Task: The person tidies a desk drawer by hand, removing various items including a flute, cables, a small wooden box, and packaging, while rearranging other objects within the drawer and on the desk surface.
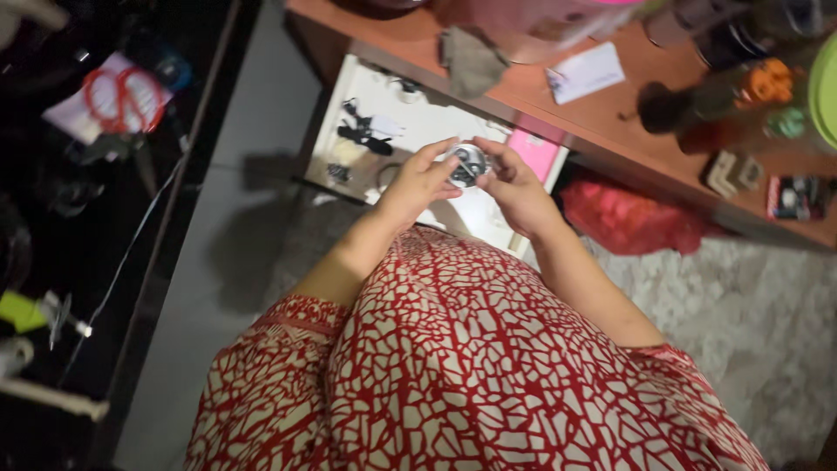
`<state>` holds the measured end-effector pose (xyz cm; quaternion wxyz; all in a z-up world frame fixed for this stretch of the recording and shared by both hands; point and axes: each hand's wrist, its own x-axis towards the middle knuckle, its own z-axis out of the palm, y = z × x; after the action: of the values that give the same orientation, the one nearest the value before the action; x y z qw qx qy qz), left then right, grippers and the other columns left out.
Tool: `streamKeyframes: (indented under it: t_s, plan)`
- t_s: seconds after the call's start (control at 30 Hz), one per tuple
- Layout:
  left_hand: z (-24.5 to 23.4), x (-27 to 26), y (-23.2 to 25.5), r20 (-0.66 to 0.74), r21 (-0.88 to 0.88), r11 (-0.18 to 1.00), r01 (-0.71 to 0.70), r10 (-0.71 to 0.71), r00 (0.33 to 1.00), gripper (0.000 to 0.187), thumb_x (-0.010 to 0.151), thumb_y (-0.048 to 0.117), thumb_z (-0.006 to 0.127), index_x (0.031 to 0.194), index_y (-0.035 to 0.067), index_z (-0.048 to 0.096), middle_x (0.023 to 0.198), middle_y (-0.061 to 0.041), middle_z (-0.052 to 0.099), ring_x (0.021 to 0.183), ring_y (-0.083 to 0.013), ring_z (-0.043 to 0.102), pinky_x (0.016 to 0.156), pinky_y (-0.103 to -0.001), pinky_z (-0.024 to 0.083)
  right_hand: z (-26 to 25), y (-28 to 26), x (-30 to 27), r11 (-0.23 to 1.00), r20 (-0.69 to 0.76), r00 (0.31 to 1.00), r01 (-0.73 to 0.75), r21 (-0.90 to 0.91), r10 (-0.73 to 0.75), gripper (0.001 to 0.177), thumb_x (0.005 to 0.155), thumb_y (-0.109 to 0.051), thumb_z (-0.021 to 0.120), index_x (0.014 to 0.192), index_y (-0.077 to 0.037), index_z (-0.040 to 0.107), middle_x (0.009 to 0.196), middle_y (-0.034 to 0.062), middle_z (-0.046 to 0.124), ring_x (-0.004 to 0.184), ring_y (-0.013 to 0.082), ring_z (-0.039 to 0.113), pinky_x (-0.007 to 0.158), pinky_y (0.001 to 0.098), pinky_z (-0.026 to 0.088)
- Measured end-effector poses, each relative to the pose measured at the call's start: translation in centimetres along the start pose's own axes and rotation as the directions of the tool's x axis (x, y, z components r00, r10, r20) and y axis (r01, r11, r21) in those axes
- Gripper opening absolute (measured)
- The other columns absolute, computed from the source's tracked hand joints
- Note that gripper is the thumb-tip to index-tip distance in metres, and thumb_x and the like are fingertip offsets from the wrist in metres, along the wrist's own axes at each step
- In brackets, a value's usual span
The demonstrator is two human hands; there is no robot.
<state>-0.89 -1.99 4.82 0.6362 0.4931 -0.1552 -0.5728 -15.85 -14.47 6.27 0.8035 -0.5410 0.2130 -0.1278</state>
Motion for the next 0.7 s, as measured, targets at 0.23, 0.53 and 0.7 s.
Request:
streamKeyframes:
  t_s: [0.23,0.53,0.7]
  plan:
    - [1.9,1.9,-0.7,0.06,0.037,0.998,0.053,-0.055,0.997,0.046,0.095,0.02,0.052,0.138,0.006,0.043,0.124,-0.009,0.055,0.103,-0.0146,0.06,0.082,-0.032,0.057,-1.3,-0.2,-0.8,0.996,-0.111,0.994,0.031,0.083,-0.022,0.046,0.09,-0.003,0.061,0.134,-0.001,0.047,0.124,0.007,0.057,0.111,0.0152,0.054,0.098,0.0301,0.043]
    - [5.8,4.0,2.5,0.183,0.69,0.699,-0.188,0.083,0.98,0.043,0.096,0.026,0.055,0.133,0.004,0.054,0.107,-0.018,0.062,0.091,-0.0255,0.062,0.081,-0.035,0.051,-3.7,-1.6,-3.0,0.949,-0.319,0.928,-0.094,0.3,0.193,0.035,0.096,-0.013,0.055,0.129,-0.001,0.055,0.095,0.005,0.059,0.076,0.0123,0.056,0.078,0.0403,0.059]
    - [9.0,7.0,6.6,0.177,0.903,0.324,-0.28,0.314,0.933,0.032,0.093,0.032,0.057,0.111,0.006,0.061,0.107,-0.018,0.057,0.096,-0.0352,0.057,0.088,-0.042,0.045,-6.2,-2.6,-4.7,0.948,-0.474,0.863,-0.017,0.317,0.174,0.034,0.094,-0.014,0.054,0.126,0.0,0.055,0.085,0.0038,0.059,0.071,0.0119,0.058,0.072,0.0388,0.057]
